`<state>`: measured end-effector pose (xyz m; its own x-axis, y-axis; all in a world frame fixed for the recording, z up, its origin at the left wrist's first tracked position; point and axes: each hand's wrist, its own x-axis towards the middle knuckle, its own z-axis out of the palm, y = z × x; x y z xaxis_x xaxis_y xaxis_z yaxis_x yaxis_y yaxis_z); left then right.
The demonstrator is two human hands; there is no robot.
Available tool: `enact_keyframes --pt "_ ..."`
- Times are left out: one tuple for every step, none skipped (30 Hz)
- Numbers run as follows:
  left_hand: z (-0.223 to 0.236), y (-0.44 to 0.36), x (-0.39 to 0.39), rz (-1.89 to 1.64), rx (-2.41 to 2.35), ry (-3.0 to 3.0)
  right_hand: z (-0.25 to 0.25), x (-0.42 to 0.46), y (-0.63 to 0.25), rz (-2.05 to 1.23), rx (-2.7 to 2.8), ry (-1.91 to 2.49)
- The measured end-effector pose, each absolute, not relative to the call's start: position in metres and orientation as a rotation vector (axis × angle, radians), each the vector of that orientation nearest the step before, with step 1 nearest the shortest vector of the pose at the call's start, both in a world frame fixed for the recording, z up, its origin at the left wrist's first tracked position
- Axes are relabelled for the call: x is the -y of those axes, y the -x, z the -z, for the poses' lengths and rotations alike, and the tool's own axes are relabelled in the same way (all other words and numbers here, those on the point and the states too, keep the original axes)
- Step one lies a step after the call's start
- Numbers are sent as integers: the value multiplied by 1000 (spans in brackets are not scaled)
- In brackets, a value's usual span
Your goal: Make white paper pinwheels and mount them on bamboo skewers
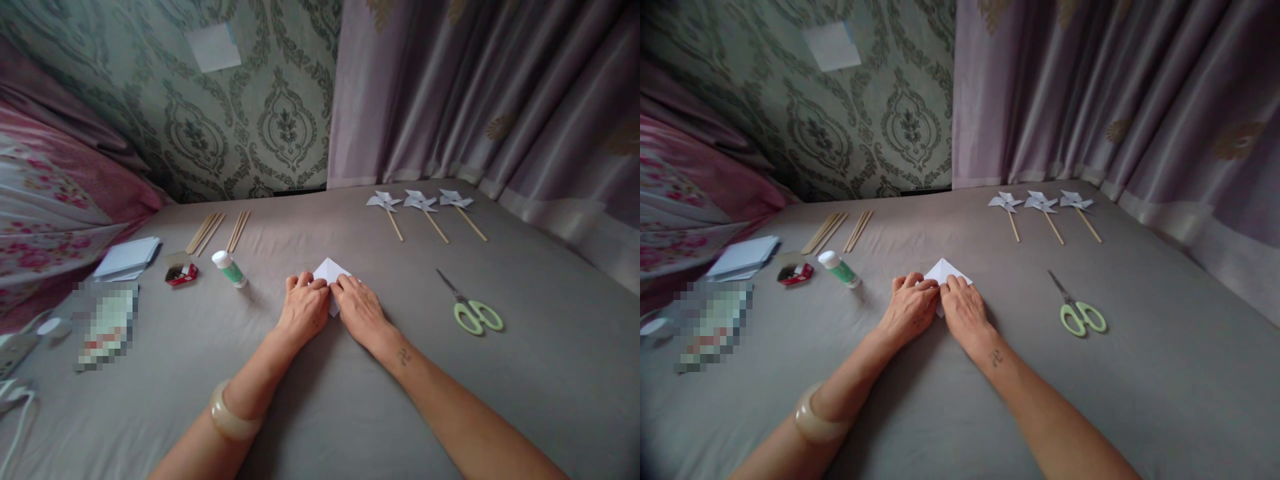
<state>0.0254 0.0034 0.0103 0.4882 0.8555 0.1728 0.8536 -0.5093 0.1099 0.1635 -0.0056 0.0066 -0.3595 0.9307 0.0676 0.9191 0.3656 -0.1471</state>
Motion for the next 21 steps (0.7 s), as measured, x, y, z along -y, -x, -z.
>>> enact_keyframes --pt "-9 -25 -4 -344 -1558 -2697 -6 4 -166 -166 2453 1682" --pt "-8 -25 -5 -365 -1559 -2693 -4 2 -169 -217 2420 1665" --pt "-7 -24 -5 -386 -1559 -2689 -2 0 -172 -275 2376 1636" --pt "-6 -24 -5 -406 -1559 -2686 0 -2 -175 -335 2319 1603" --pt "-6 -24 -5 -428 -1563 -2679 2 -5 -178 -394 2251 1571" --pt "-5 -24 -6 -446 -1565 -2671 5 -6 -181 -444 2179 1544" --pt "-4 -24 -6 -461 -1566 -2664 7 -8 -183 -479 2105 1526" --pt "-3 -24 -6 -473 -1567 -2658 9 -9 -184 -495 2037 1516" --pt "-3 -23 -6 -482 -1568 -2652 10 -10 -186 -494 1980 1510" --pt "-2 -23 -6 -492 -1565 -2648 10 -10 -186 -477 1934 1509" --pt "-2 -23 -7 -502 -1563 -2644 10 -10 -187 -449 1894 1512" --pt "-1 -22 -7 -514 -1562 -2640 10 -10 -188 -418 1860 1518" --pt "-1 -22 -8 -531 -1567 -2633 9 -10 -188 -393 1836 1527" --pt "0 -22 -8 -550 -1576 -2624 9 -10 -189 -374 1819 1538" --pt "0 -21 -9 -568 -1588 -2612 8 -10 -189 -359 1809 1550" --pt "0 -21 -9 -584 -1606 -2598 7 -9 -190 -349 1806 1561" --pt "0 -20 -9 -594 -1622 -2585 6 -9 -190 -341 1811 1569" --pt "0 -20 -10 -598 -1634 -2574 5 -9 -190 -332 1818 1576" --pt "1 -20 -10 -602 -1640 -2564 5 -8 -191 -322 1827 1582" --pt "1 -20 -10 -607 -1643 -2556 4 -8 -191 -312 1836 1588" --pt "2 -20 -11 -616 -1643 -2550 4 -7 -191 -304 1844 1594"
